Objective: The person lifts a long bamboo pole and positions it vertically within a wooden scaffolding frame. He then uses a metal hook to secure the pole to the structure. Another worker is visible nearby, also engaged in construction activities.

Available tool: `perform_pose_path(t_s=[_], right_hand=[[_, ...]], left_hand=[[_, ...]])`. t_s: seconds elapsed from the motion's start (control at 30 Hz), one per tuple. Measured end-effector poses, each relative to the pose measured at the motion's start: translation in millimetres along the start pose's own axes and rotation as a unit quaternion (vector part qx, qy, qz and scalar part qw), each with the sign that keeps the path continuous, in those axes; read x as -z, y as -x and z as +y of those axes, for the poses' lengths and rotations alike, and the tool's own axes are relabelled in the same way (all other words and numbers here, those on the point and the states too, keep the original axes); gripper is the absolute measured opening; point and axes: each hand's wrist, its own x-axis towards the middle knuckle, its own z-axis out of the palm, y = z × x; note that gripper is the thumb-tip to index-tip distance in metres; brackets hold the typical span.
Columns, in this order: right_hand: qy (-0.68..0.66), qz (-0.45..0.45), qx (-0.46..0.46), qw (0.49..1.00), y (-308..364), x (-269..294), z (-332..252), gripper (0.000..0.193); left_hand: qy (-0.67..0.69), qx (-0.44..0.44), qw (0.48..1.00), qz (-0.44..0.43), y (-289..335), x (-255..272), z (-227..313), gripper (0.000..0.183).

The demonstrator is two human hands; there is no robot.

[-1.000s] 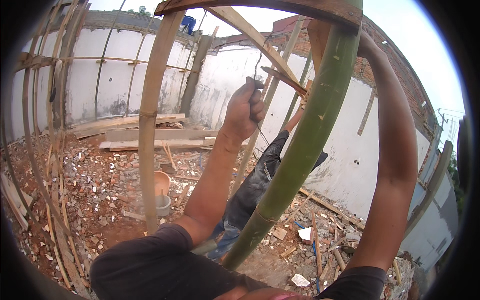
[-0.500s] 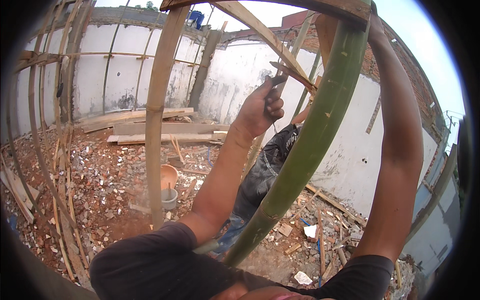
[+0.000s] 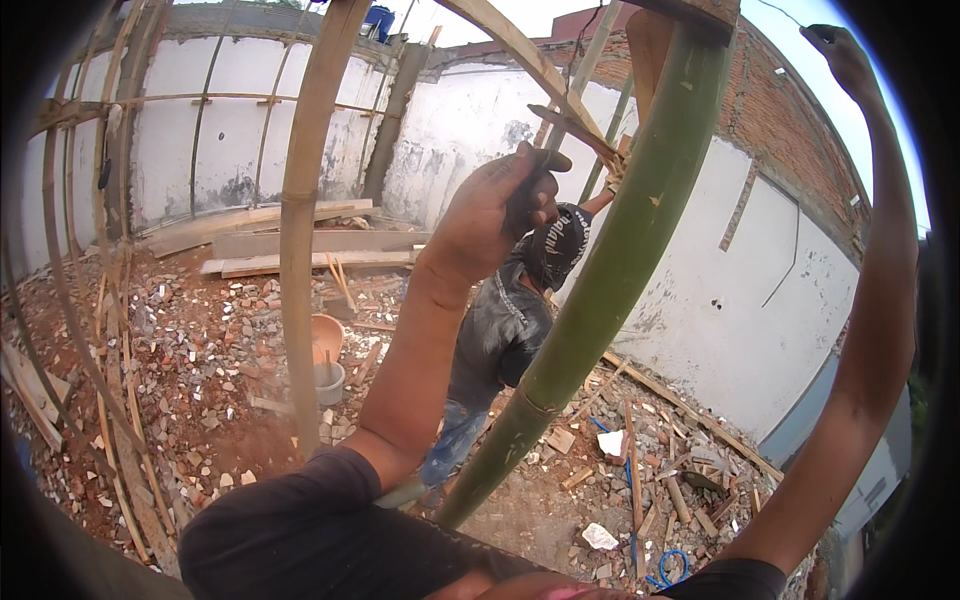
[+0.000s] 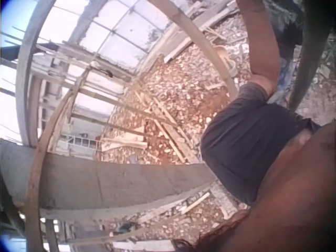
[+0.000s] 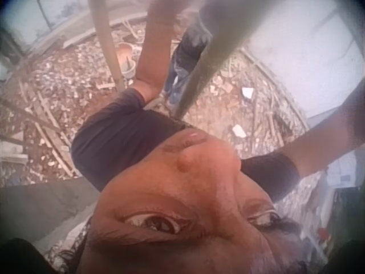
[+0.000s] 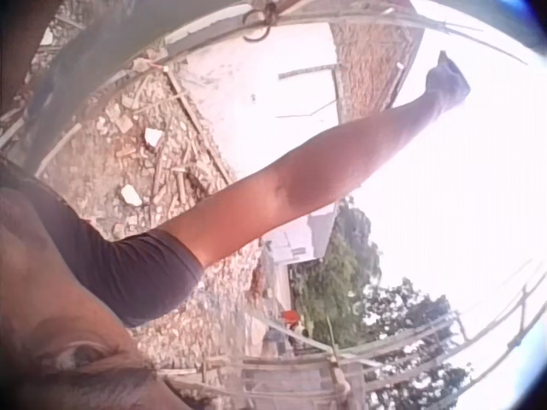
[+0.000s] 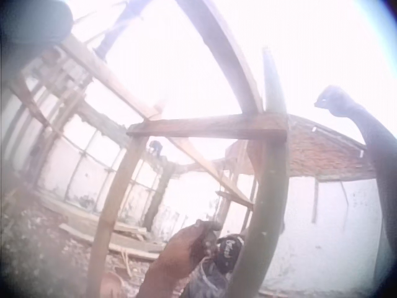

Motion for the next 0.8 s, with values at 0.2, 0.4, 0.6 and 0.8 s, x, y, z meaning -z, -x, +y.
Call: perform_pose_path(t_s=[0.2,0.4,0.6,0.8], right_hand=[[-0.406,-0.243,0.050,0.879,113,43,-71,0.064],[-0.582,-0.141,-0.212,0.773,208,23,-174,0.058],[-0.361,-0.068,0.219,0.904,236,67,-281,0.030],[-0.444,-0.134,-0.180,0.868,254,78,-325,0.045]], left_hand=[[0.344,0.024,0.923,-0.171,35,-39,11,0.028],[0.250,0.069,0.965,-0.040,47,-118,-27,0.024],[0.256,0.022,0.963,-0.079,41,-131,-40,0.026],[0.211,0.009,0.973,-0.097,48,-130,-24,0.035]])
